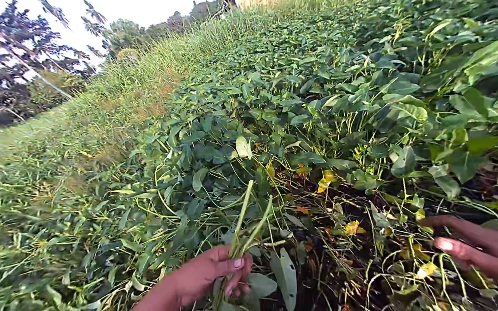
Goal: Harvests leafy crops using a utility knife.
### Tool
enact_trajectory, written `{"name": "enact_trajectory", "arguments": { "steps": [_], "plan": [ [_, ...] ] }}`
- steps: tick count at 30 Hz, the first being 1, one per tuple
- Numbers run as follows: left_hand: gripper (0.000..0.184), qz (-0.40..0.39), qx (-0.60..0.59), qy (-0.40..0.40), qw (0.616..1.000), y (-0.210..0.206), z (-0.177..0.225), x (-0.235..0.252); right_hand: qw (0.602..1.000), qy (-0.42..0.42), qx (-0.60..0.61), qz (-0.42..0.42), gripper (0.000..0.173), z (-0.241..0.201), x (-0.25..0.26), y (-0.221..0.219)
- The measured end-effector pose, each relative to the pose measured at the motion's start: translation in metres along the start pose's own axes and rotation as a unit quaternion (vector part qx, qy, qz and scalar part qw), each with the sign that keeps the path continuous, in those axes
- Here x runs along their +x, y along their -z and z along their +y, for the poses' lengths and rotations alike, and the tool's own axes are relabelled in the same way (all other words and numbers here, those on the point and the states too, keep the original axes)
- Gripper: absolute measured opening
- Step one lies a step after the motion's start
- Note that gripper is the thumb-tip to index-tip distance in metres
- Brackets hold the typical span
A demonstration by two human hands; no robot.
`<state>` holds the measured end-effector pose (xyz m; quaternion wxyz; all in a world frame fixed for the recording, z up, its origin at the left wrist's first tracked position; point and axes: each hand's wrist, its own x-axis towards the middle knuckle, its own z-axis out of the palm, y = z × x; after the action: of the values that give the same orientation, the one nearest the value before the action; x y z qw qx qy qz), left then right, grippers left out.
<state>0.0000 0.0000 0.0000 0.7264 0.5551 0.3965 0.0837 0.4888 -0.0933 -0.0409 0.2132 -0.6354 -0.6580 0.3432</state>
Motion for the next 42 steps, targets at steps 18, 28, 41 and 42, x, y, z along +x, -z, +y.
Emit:
{"name": "enact_trajectory", "arguments": {
  "steps": [18, 28, 41, 42],
  "plan": [
    [0.019, 0.299, -0.032, 0.049, 0.952, -0.036, -0.057, 0.095, 0.857, 0.118, -0.037, -0.5, 0.053, -0.072, 0.105, -0.143],
    [0.021, 0.188, -0.189, 0.16, 0.951, -0.07, -0.072, 0.176, 0.891, 0.09, 0.034, -0.443, 0.059, -0.075, 0.115, -0.114],
    [0.011, 0.194, -0.13, 0.136, 0.963, -0.044, -0.079, 0.131, 0.963, -0.091, -0.069, -0.246, 0.055, -0.009, 0.26, -0.181],
    [0.01, 0.18, -0.126, 0.126, 0.967, -0.036, -0.082, 0.122, 0.966, -0.08, -0.074, -0.235, 0.053, -0.015, 0.262, -0.169]
  ]
}}
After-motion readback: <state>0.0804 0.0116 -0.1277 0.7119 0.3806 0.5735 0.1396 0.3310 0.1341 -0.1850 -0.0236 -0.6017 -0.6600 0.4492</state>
